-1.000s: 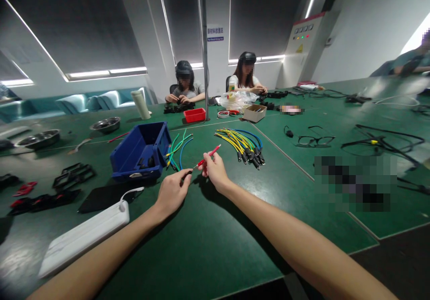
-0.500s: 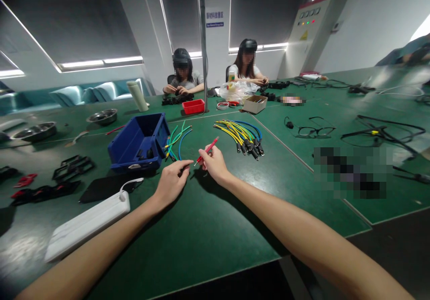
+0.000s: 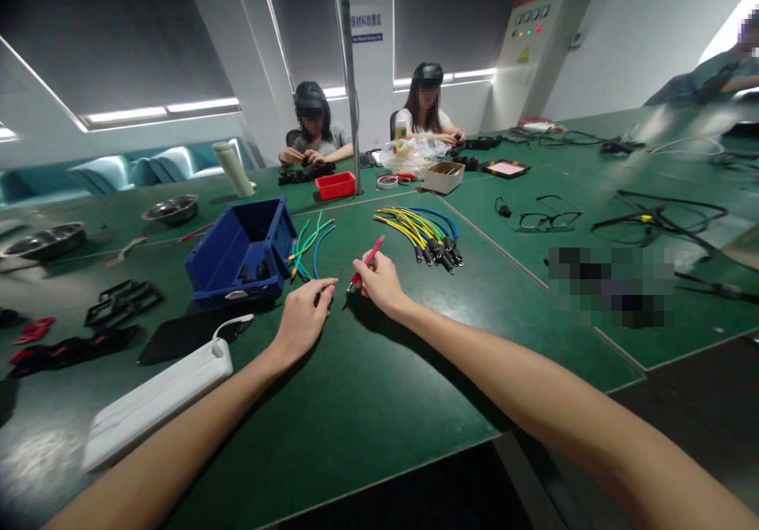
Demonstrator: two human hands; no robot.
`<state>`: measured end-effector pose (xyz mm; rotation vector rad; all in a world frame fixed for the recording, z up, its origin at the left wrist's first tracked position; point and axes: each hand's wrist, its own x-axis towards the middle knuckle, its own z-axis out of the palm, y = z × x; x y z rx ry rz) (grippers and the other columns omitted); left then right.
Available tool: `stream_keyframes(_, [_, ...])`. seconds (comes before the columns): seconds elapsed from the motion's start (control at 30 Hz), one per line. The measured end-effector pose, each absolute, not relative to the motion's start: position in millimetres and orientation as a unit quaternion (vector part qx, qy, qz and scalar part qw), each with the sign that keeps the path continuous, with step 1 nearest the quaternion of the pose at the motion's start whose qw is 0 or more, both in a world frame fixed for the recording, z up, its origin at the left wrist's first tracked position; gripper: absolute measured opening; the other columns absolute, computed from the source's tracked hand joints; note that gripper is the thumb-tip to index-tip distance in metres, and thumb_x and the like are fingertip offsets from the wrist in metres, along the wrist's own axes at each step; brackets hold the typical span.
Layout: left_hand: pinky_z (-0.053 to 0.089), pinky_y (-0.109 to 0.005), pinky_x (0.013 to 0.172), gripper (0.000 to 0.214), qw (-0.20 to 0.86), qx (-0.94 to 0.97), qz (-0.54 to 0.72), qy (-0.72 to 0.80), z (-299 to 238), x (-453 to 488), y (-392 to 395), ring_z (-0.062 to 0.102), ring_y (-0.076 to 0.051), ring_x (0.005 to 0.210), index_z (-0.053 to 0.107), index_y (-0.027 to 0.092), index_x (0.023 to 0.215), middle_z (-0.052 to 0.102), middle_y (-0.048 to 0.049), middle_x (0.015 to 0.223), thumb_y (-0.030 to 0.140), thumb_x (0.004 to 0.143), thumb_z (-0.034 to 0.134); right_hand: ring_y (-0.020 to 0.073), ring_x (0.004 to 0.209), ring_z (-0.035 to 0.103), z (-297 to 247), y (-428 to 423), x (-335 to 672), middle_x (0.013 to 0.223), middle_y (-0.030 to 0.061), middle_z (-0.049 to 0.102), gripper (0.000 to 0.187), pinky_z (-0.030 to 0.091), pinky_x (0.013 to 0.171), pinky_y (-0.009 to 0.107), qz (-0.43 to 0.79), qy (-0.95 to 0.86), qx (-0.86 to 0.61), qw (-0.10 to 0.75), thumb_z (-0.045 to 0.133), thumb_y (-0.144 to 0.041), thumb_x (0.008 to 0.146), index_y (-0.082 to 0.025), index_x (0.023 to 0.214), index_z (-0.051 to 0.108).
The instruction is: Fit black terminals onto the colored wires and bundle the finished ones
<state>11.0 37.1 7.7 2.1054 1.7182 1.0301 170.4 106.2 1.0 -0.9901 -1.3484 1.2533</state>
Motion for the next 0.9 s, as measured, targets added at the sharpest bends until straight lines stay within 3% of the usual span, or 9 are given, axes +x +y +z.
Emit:
stream_keyframes(0.2, [0.051,-0.026,0.078,0.028,0.151,0.716,0.366,0.576,8.6,9.9,35.1,0.066,-0.016,0.088,0.066,0.021,0.109,0.069,-0.0050,0.108,0.027,0.095,0.043,0.0109,0.036,0.044,-2.4,104.7,170.7,0.048,-0.0062,0.051,0.025,0.034,0.035,0.021,0.495,-0.573,-0.405,0.512,0.058,-0.043,0.081,-0.023,0.080,0.043])
stream_keyframes(0.4, [0.050,-0.027,0.080,0.024,0.162,0.725,0.366,0.562,8.1,9.1,37.7,0.065,-0.017,0.091,0.068,0.022,0.106,0.069,-0.0042,0.102,0.022,0.093,0.048,0.0101,0.036,0.043,-1.9,105.6,172.2,0.048,-0.0068,0.051,0.025,0.034,0.036,0.021,0.519,-0.570,-0.388,0.505,0.058,-0.041,0.081,-0.022,0.080,0.043])
stream_keyframes(0.63, [0.048,-0.028,0.083,0.026,0.127,0.726,0.356,0.574,9.6,12.3,38.6,0.065,-0.018,0.093,0.065,0.020,0.104,0.071,-0.0050,0.101,0.027,0.096,0.041,0.0098,0.034,0.041,0.3,107.2,174.8,0.045,-0.0078,0.049,0.027,0.033,0.034,0.020,0.543,-0.532,-0.395,0.516,0.061,-0.041,0.079,-0.022,0.078,0.042])
stream_keyframes(0.9, [0.048,-0.024,0.065,0.027,0.152,0.709,0.360,0.587,6.6,12.7,38.9,0.065,-0.013,0.067,0.060,0.018,0.109,0.070,-0.0054,0.093,0.025,0.097,0.037,0.0099,0.034,0.042,-0.2,106.9,176.6,0.046,-0.0070,0.052,0.027,0.032,0.033,0.020,0.539,-0.531,-0.395,0.521,0.061,-0.042,0.079,-0.022,0.078,0.043])
